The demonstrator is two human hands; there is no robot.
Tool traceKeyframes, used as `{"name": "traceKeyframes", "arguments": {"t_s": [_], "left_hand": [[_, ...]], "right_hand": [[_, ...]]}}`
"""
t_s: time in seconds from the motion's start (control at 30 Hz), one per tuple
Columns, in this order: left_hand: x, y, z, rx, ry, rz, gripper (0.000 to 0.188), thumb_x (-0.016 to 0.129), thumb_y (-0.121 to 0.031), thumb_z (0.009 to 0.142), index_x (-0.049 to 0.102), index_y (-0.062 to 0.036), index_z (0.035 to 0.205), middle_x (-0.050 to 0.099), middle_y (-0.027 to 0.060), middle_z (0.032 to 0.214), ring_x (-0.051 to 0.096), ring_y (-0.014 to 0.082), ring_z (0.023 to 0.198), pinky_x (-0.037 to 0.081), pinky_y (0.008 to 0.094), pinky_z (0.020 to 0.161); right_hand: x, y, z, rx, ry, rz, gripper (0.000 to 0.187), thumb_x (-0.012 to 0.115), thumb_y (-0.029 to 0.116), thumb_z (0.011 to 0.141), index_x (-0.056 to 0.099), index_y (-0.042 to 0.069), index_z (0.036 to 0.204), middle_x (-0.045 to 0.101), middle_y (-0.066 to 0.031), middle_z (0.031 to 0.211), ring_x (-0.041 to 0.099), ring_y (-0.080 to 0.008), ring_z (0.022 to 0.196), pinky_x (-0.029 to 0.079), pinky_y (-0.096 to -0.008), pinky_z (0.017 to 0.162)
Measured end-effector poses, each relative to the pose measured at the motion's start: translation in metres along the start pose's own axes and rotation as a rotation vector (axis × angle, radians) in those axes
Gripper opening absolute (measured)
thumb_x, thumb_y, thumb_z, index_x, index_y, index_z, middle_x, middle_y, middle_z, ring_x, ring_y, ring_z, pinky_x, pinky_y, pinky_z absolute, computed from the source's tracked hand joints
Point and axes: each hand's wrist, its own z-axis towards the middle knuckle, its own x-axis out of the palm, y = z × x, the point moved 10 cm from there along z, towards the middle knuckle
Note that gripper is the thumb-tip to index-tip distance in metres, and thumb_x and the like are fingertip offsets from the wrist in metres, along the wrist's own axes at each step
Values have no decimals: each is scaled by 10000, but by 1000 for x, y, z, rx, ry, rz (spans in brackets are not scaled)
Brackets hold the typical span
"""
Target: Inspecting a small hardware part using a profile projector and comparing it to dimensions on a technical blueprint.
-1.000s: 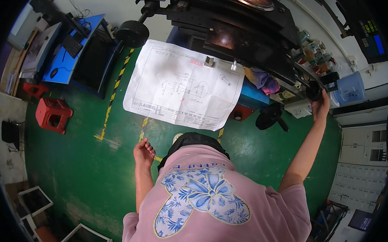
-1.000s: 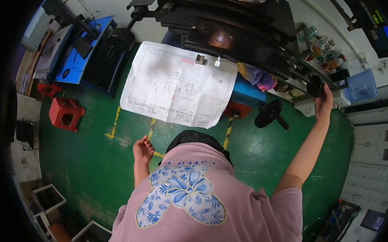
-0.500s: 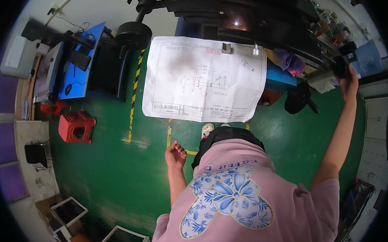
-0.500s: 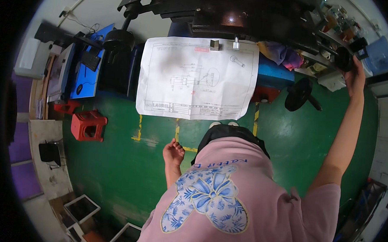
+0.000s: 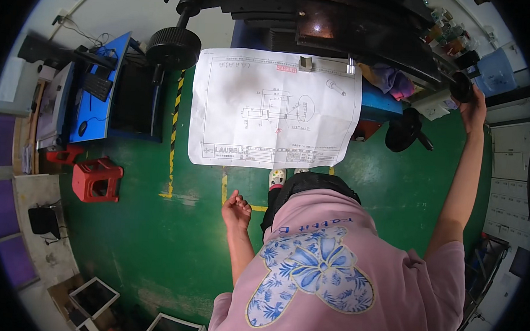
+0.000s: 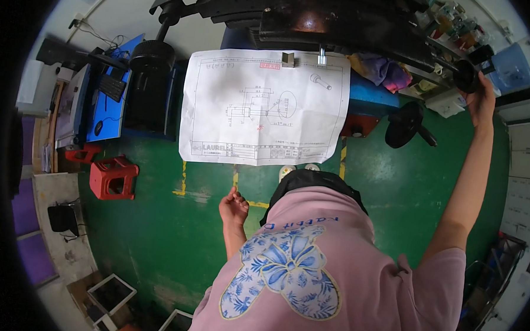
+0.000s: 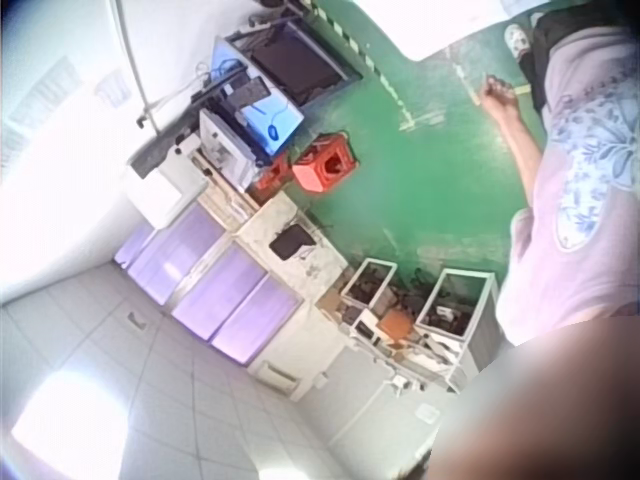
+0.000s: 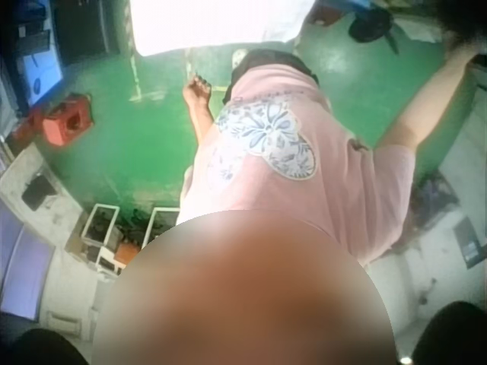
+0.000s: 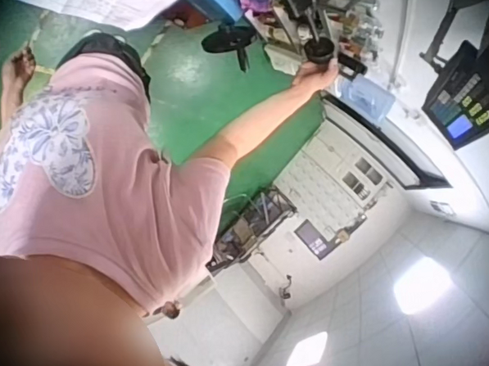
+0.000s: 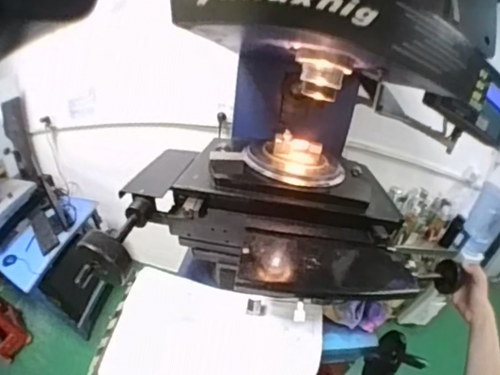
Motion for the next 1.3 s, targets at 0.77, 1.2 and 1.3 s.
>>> {"name": "traceKeyframes", "arguments": {"t_s": [0.77, 1.2, 1.3], "left_hand": [[15, -23, 32, 127, 1, 63, 76, 429, -96, 718, 501, -82, 698, 481, 9, 593, 454, 121, 494, 398, 203, 415], [14, -19, 33, 137, 92, 254, 73, 497, -174, 681, 499, -156, 611, 434, -56, 487, 388, 73, 407, 294, 197, 367], [15, -17, 35, 130, 79, 200, 82, 480, -166, 689, 500, -154, 610, 437, -51, 490, 378, 77, 392, 291, 207, 357]], "right_hand": [[43, 28, -26, -128, 52, -132, 484, 508, 227, 635, 454, -13, 1052, 519, -79, 942, 515, -159, 866, 421, -284, 753], [41, 26, -22, -175, 110, -116, 477, 502, 227, 634, 460, -11, 1045, 521, -90, 938, 514, -172, 863, 422, -284, 755], [41, 26, -22, -178, 119, -113, 475, 501, 226, 639, 458, -19, 1044, 520, -95, 942, 512, -178, 870, 417, -289, 764]]}}
